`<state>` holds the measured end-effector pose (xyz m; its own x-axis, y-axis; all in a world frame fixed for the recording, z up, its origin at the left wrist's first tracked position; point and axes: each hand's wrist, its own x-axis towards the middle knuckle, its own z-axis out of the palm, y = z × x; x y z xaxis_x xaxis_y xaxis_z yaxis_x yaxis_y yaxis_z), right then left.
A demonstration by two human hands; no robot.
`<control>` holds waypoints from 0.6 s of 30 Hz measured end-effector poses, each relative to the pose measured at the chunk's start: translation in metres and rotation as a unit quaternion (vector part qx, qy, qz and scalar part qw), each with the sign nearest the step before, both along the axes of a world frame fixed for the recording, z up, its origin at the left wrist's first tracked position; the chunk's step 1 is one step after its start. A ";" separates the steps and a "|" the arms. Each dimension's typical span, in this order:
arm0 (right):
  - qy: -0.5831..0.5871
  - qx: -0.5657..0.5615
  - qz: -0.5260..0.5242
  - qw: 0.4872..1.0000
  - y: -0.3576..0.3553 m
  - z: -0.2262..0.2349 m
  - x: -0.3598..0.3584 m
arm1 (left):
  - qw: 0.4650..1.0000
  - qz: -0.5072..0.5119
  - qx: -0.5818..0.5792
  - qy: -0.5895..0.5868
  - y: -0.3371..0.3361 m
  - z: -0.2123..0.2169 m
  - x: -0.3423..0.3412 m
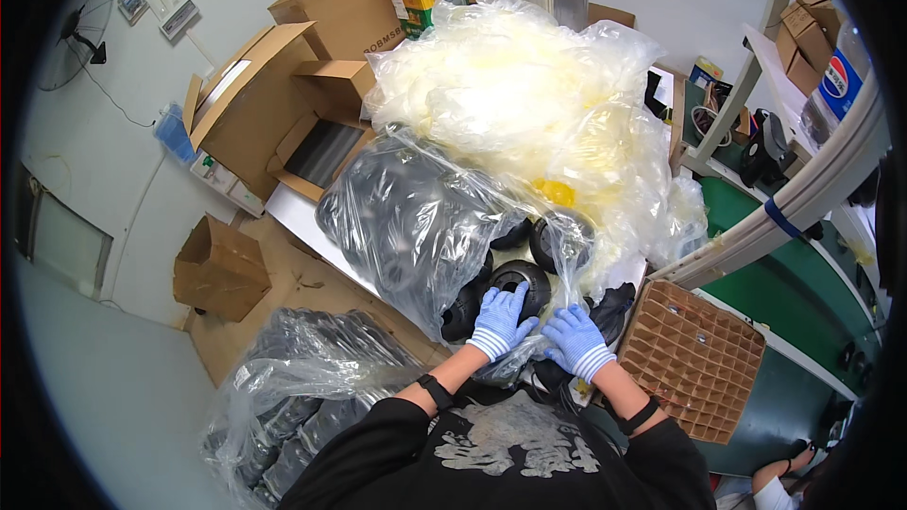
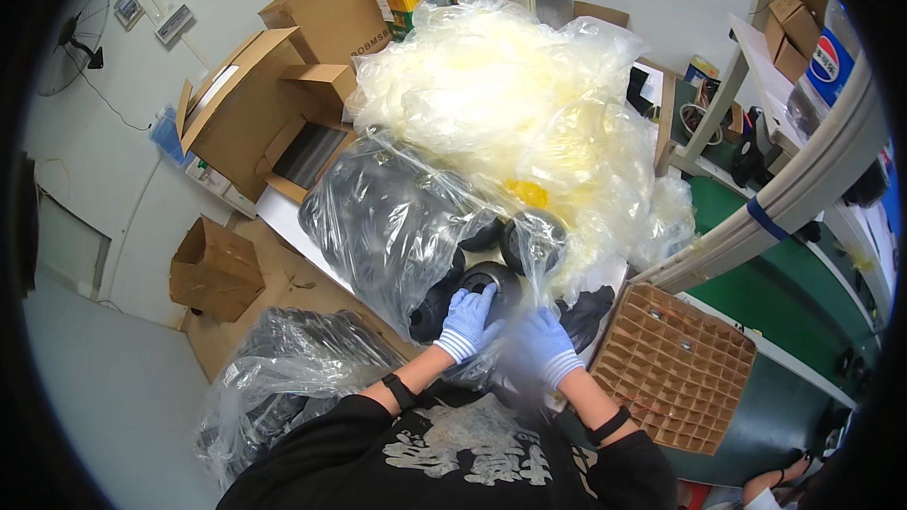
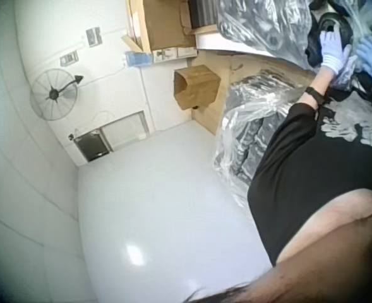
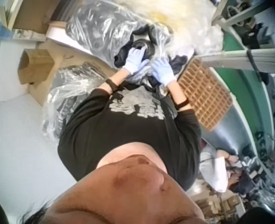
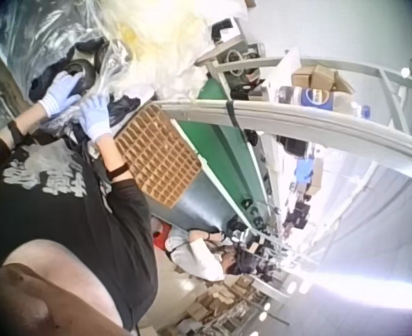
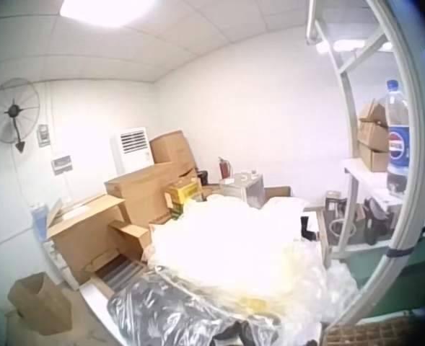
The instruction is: The recorder is assembling and packaging electronic fans and components in a factory production setting.
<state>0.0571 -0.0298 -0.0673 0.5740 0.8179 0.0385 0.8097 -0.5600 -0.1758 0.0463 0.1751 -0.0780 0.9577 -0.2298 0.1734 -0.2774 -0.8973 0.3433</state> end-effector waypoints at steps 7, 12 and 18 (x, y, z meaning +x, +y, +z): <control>0.053 0.048 -0.017 0.997 0.000 0.001 0.010 | 0.999 0.021 -0.043 0.013 0.002 -0.008 0.007; 0.088 0.083 -0.012 0.993 -0.005 0.006 0.019 | 0.984 0.053 -0.154 -0.066 0.006 0.000 0.009; 0.069 0.134 -0.045 0.987 -0.009 0.005 0.026 | 0.983 0.029 -0.125 -0.130 0.016 0.040 0.014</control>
